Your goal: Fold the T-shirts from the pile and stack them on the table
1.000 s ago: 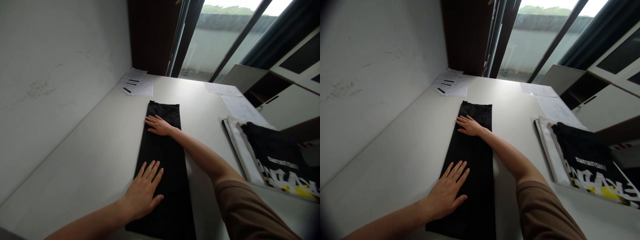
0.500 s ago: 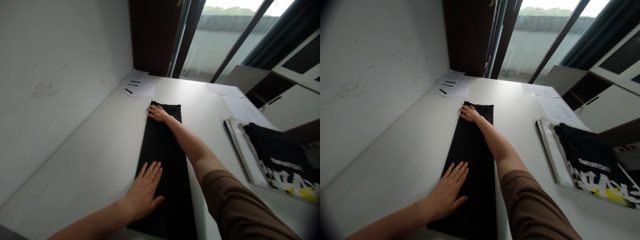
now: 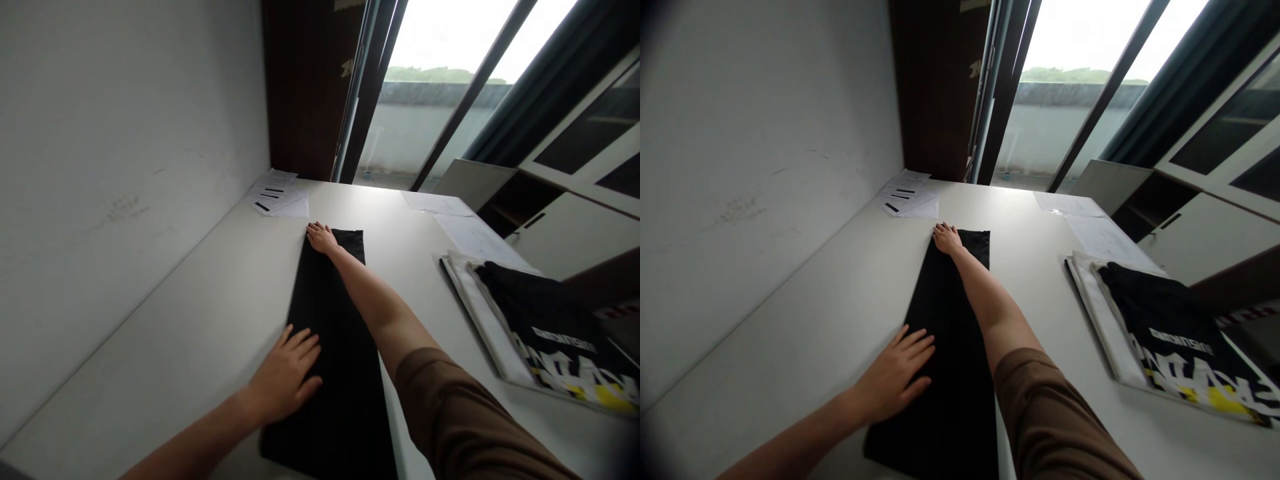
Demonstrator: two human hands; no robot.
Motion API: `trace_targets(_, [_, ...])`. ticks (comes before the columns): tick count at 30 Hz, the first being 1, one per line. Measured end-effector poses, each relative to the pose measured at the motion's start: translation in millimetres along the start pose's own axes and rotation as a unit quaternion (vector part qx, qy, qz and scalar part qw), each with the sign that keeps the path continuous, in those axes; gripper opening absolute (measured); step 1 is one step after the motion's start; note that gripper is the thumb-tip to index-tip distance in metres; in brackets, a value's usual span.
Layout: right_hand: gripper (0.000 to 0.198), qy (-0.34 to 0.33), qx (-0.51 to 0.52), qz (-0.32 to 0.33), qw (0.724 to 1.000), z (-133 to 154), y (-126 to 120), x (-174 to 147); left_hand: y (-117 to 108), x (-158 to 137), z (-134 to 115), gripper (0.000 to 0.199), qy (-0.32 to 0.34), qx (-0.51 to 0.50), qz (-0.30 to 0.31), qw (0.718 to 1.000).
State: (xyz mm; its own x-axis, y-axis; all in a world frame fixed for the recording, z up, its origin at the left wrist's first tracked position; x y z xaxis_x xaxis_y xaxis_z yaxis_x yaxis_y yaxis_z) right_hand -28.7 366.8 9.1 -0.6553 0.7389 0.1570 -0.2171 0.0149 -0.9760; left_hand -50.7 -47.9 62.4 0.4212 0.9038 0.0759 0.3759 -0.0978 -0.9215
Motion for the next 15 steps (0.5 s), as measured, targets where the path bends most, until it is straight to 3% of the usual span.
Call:
trace_targets(4, [0.05,-0.104,0.014,0.021,0.994,10,-2,-29,-23,9,57,0.036,-0.087,0.009,-0.128,0.988])
trace_targets(8, [0.053,-0.186,0.033,0.055,0.98,29,-4,-67,-26,7,105,0.032,-0.142,-0.014,-0.206,0.968])
trace_targets(15, [0.067,-0.223,0.023,0.066,0.972,70,-17,-138,-23,2,119,0.033,-0.168,-0.023,-0.209,0.963])
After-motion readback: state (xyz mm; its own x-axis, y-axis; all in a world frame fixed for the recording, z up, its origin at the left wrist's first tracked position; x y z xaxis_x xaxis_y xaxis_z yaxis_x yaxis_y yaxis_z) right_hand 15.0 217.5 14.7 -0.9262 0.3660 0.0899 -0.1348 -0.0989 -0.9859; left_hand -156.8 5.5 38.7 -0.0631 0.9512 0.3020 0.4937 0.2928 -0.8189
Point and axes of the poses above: each hand's wrist, its own x-axis towards the middle knuckle, its own y-axis out of the palm, z = x × y, the point moved 4 cm from there along x, towards the middle knuckle
